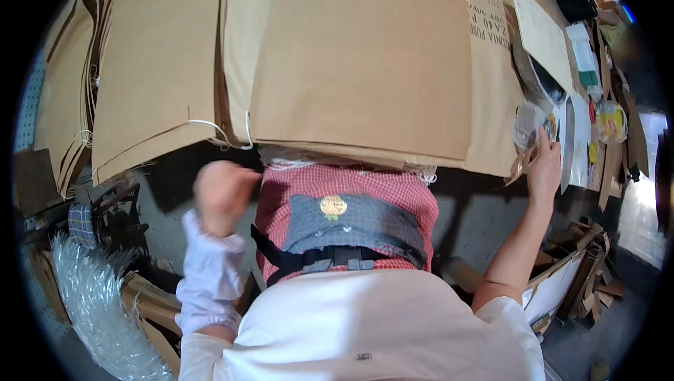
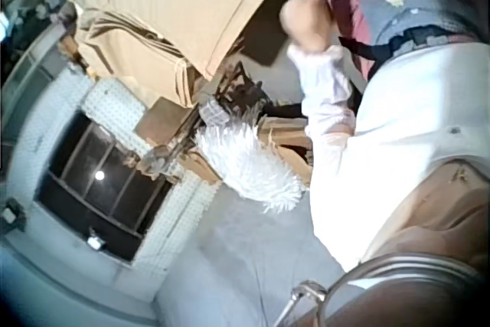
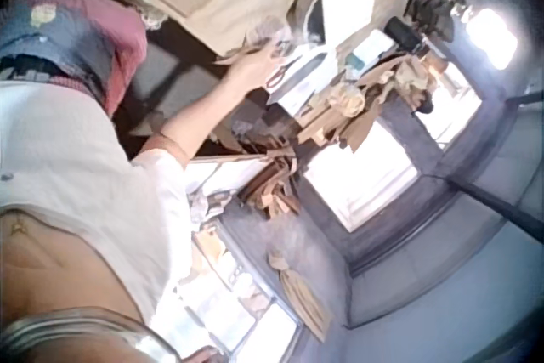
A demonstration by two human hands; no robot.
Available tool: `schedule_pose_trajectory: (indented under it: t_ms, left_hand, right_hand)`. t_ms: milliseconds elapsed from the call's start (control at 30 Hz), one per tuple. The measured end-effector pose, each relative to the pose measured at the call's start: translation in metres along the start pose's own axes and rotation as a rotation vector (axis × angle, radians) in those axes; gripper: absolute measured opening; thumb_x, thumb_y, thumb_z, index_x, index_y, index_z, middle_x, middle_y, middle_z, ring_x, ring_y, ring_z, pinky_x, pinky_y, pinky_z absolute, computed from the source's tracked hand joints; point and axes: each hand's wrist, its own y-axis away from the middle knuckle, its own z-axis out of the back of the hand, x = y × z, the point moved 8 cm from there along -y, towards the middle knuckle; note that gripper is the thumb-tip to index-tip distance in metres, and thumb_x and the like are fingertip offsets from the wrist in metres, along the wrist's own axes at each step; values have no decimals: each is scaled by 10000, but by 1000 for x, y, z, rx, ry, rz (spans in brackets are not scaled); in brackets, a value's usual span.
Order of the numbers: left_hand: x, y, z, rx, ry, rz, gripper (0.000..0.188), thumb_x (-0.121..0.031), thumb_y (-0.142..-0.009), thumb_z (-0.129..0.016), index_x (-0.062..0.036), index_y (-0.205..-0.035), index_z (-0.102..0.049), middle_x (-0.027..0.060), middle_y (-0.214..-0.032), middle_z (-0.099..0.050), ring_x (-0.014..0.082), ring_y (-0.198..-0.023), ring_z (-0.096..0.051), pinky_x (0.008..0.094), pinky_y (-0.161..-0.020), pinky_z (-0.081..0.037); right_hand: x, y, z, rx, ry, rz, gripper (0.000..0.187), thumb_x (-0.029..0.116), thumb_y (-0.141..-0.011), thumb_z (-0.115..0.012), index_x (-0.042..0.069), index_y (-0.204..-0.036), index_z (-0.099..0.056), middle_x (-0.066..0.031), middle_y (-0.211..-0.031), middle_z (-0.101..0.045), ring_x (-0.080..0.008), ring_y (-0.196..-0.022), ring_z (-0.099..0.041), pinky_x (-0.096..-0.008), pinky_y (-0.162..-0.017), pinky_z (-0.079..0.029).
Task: The person repeatedly applies glue to the edge of a flat cardboard piece using a brush, then presses a white string along the glued edge to secure it. The person works on multiple cardboard pieces in a repetitive sequence, handling each piece one at a time.
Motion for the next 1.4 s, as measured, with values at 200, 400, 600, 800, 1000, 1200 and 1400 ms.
schedule_pose_trajectory:
  t_ms: [200, 400, 600, 800, 1000, 1200, 1400]
  left_hand:
    - [-26, 5, -124, 388, 2, -157, 126, -140, -719, -588, -59, -806, -629, 93, -705, -576, 283, -696, -587, 388, -615, -463]
    - [22, 38, -180, 710, -130, 60, 98, -123, -724, -569, -49, -762, -620, 85, -790, -625, 271, -784, -595, 369, -693, -480]
    - [-19, 3, -99, 249, 341, 139, 58, -66, -720, -628, -31, -760, -605, 94, -785, -596, 299, -761, -576, 401, -694, -467]
    - [-33, -2, -49, 350, 103, 263, 58, -22, -753, -599, -9, -784, -552, 156, -949, -625, 289, -753, -585, 344, -608, -466]
    - [-35, -35, -67, 396, -259, 165, 138, -25, -661, -595, -20, -789, -542, 155, -1247, -555, 250, -752, -593, 340, -631, -495]
    - [-39, -43, -62, 347, -273, 101, 143, -84, -674, -592, -34, -803, -554, 188, -1238, -557, 227, -747, -604, 332, -604, -513]
    - [-41, -44, -65, 385, -272, 136, 128, -6, -663, -591, 2, -777, -532, 229, -1240, -541, 270, -764, -617, 361, -642, -516]
  right_hand:
    - [-14, 6, -5, -39, -105, 224, 425, 18, -805, -607, 114, -1215, -555, -121, -985, -565, -299, -898, -581, -360, -788, -478]
    - [-23, 31, 40, -501, -1060, -102, 140, 61, -823, -681, 0, -899, -580, -38, -710, -569, -103, -602, -539, -216, -526, -429]
    - [134, 63, 51, -235, -1508, -51, 8, 6, -795, -637, 10, -788, -635, -30, -737, -600, -86, -618, -532, -231, -581, -445]
    - [288, 69, 59, 136, -1723, 260, 84, 39, -812, -663, -15, -751, -646, -48, -683, -641, -89, -626, -591, -242, -568, -475]
    - [303, 58, 48, 193, -1306, 246, 191, 128, -797, -660, -21, -683, -624, -92, -579, -624, -126, -517, -594, -277, -508, -466]
    - [198, 36, 23, -10, -859, 150, 231, 168, -774, -643, 7, -620, -579, -118, -512, -564, -237, -476, -582, -350, -489, -456]
    - [179, 30, 35, -193, -425, 195, 283, 243, -774, -631, 28, -598, -578, -174, -580, -582, -324, -535, -604, -437, -520, -471]
